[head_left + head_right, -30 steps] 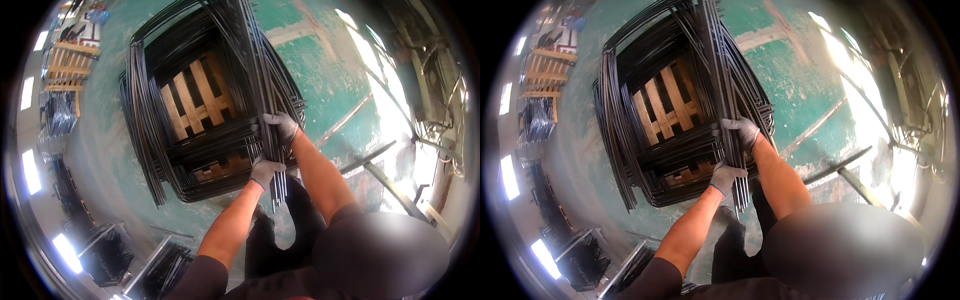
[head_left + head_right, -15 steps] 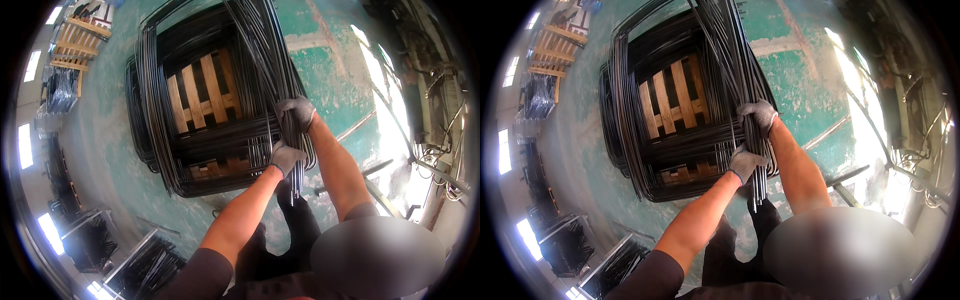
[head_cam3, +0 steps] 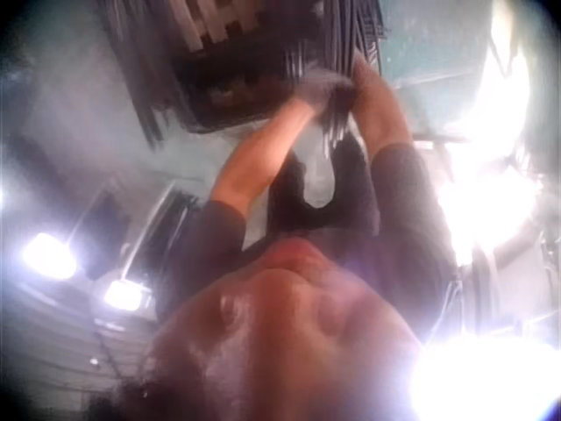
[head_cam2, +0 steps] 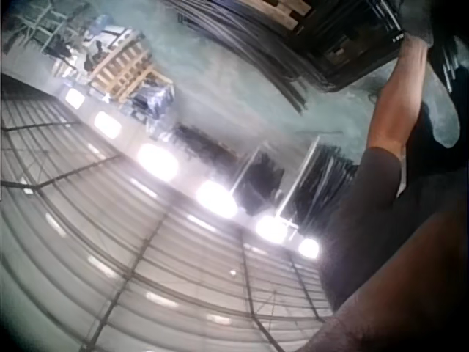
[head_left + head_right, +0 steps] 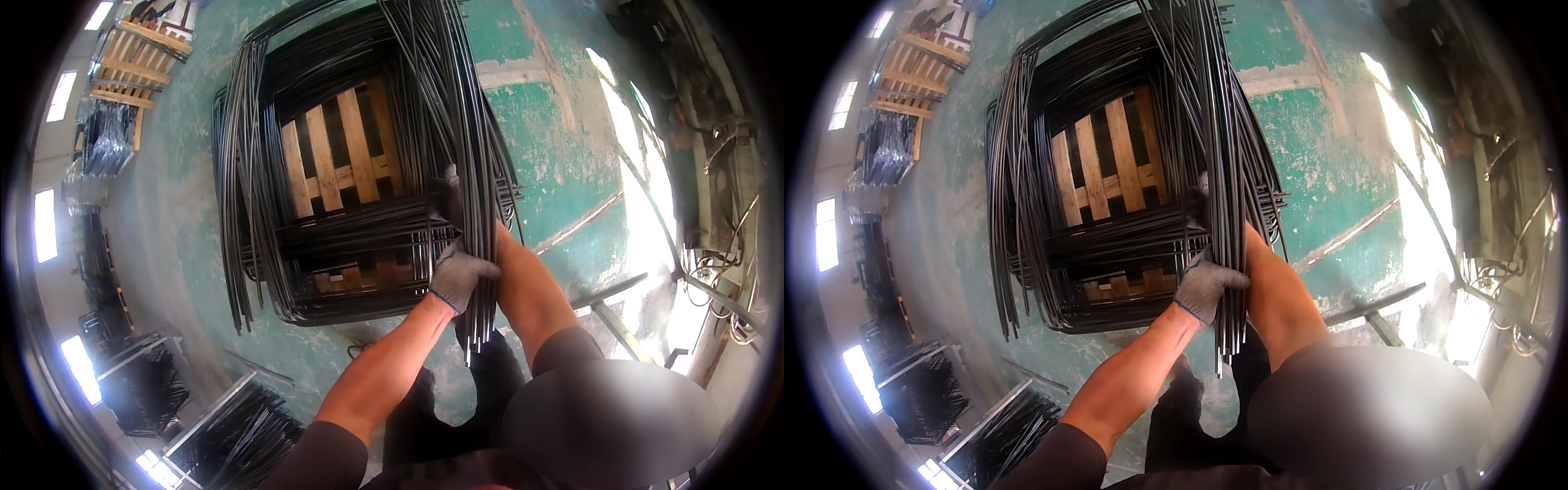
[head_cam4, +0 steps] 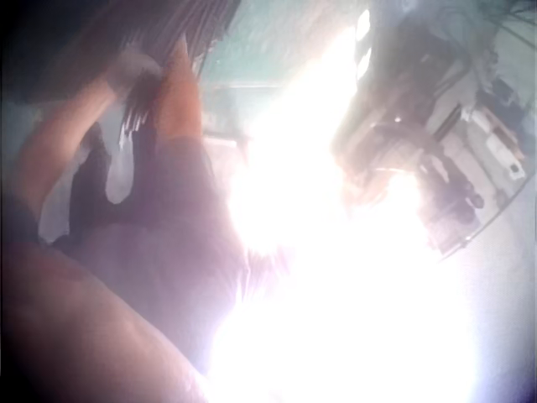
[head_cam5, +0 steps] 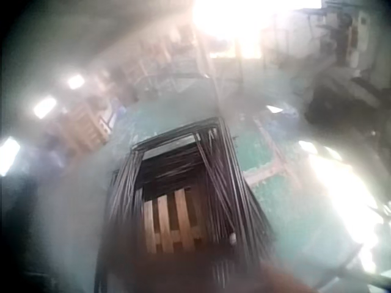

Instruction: The person repeatedly picks up bundles of long, bent metal rods from a wooden pallet and stacks them onto a metal rack. The person wears gloves and handles the rods by hand, moving them from the pallet to the rack in a repetitive cycle.

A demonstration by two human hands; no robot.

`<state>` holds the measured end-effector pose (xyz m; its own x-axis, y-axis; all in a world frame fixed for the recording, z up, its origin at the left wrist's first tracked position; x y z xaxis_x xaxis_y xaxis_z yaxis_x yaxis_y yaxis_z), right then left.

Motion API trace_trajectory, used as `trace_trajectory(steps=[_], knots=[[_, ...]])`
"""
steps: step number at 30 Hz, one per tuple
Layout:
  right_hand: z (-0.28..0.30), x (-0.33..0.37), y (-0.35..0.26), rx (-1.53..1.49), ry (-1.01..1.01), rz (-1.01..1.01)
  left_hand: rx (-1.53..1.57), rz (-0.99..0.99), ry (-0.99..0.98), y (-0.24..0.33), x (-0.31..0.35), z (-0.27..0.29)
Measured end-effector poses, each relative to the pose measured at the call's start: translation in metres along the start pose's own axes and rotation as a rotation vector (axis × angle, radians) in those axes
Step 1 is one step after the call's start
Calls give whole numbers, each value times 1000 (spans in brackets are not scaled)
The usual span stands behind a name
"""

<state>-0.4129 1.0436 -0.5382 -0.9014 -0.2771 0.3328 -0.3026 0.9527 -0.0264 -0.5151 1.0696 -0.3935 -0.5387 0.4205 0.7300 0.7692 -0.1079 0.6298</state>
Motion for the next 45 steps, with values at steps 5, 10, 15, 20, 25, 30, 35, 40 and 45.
trace_trajectory(steps=[5,10,15,20,25,30,35,40,45], knots=[[-68,3,-41,-92,-59,60,-302,-131,-90,24,-12,-6],[-159,37,-103,60,-183,266,34,122,-137,58,-14,-20],[-148,34,-77,140,58,-12,-144,17,-62,86,12,5],[-131,55,-28,384,266,127,-335,-4,104,74,72,39],[-147,72,0,452,399,109,-337,14,263,50,89,68],[-160,39,-65,929,32,515,-583,-406,77,61,43,60],[-182,7,-114,921,368,297,-386,-327,-24,98,5,32],[-287,33,-104,1016,552,338,-106,-126,-3,143,45,30],[-323,38,-25,812,391,328,178,-49,-155,156,145,60]])
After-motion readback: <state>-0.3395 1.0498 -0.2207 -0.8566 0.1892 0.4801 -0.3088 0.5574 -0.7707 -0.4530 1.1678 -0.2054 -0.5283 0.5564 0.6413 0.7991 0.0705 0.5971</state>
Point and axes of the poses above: each hand's wrist, its own x-axis away from the middle knuckle, its own z-axis out of the back of the hand, y = z × x, the point moved 10 cm from there along -x, towards the middle knuckle, and after that the axes turned 4 degrees about y, right-handed, at the moved point
